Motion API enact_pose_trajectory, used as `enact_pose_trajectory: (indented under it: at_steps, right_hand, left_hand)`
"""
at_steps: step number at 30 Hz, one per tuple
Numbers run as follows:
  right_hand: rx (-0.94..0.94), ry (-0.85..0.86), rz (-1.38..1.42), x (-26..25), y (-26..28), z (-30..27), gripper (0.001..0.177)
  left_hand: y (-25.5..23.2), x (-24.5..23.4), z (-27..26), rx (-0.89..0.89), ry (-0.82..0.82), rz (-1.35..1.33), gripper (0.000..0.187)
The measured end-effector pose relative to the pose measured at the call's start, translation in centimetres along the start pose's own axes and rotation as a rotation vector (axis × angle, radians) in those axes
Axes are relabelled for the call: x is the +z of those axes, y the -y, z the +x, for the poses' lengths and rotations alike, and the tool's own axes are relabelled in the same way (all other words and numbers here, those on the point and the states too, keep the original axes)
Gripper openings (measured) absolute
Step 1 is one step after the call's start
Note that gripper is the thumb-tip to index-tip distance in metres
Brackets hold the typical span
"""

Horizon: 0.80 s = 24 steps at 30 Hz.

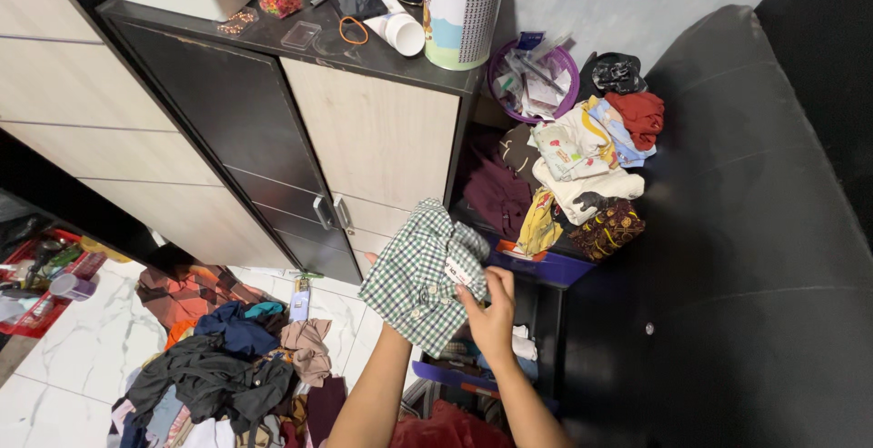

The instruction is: The person folds various garments by hand and places them into a purple drawer. The person handles shirts, pants, and other clothing items one at a time, folding each before stacking them inside the drawer.

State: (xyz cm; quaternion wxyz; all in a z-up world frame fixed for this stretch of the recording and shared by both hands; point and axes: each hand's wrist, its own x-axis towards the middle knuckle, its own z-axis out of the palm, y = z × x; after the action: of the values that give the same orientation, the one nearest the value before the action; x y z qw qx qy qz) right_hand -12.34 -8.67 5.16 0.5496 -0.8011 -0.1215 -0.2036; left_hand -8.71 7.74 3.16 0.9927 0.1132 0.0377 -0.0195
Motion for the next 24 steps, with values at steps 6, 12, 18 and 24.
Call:
enact_pose_trajectory:
  at_steps: [6,12,18,24]
  right_hand:
    - [-0.223,0.132,0.117,0.3,2.2,-0.6,0.029]
    - [-0.157,0.29,0.195,0.9,3.3,-1.1,0.034]
    - [-0.105,0.459,0.461,0.2,6.0,-1.8,0.029]
    - [0.145,0.607,0.59,0.2,7.8,-4.4,0.027]
  left_hand:
    - [0.6,-0.2,-0.1,-0.002,0.004,-0.007,0.118]
    - [-0.3,-0.4,-0.1,0.031,-0.003,-0.018,0.118]
    - [0.3,-0.6,-0.7,-0.007,0.003,-0.029,0.117]
    - [1.0,-0.5,-2.1,-0.061,0.011,-0.036,0.117]
